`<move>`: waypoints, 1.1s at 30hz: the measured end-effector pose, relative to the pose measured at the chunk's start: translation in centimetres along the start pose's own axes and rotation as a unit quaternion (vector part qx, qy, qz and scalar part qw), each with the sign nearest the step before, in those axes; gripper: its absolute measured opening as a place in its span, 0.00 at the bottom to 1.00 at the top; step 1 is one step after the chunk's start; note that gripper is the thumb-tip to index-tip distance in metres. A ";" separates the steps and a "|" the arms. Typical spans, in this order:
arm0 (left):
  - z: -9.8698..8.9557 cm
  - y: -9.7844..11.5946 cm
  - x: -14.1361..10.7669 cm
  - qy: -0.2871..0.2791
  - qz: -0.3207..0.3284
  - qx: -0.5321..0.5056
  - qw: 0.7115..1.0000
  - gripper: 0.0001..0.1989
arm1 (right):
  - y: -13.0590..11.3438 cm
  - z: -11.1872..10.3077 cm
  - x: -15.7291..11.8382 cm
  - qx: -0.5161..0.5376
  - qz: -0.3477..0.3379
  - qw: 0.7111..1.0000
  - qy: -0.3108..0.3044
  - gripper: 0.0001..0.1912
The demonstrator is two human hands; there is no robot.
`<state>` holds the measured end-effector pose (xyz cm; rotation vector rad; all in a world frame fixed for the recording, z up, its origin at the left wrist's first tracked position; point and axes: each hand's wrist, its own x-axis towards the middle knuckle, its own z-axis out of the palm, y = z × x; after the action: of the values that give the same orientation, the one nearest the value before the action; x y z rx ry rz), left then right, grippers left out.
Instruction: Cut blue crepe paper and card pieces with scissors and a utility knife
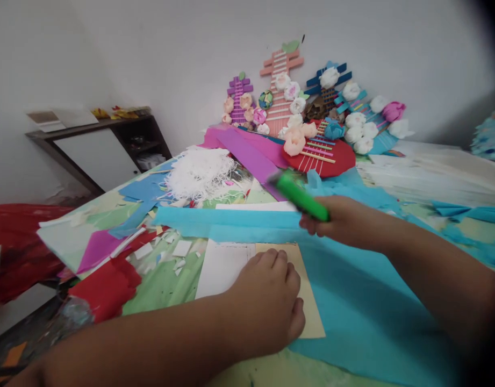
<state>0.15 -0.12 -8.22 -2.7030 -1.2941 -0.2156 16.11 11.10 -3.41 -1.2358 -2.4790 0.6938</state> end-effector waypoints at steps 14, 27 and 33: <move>-0.8 0.1 0.1 -0.024 -0.021 -0.008 0.999 0.16 | 0.0 2.6 0.2 -0.225 -0.019 0.967 -0.119 0.08; -0.3 0.1 -0.1 -0.030 -0.012 -0.002 0.999 0.19 | 0.4 2.9 0.9 -0.202 -0.037 0.971 -0.124 0.07; -0.2 0.0 -0.1 -0.035 -0.002 0.005 0.999 0.21 | 0.7 2.5 1.3 -0.154 -0.017 0.979 -0.135 0.10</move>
<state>0.06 -0.27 -8.08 -2.7225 -1.3139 -0.1161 14.71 11.77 -5.91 -1.2681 -2.9130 0.5090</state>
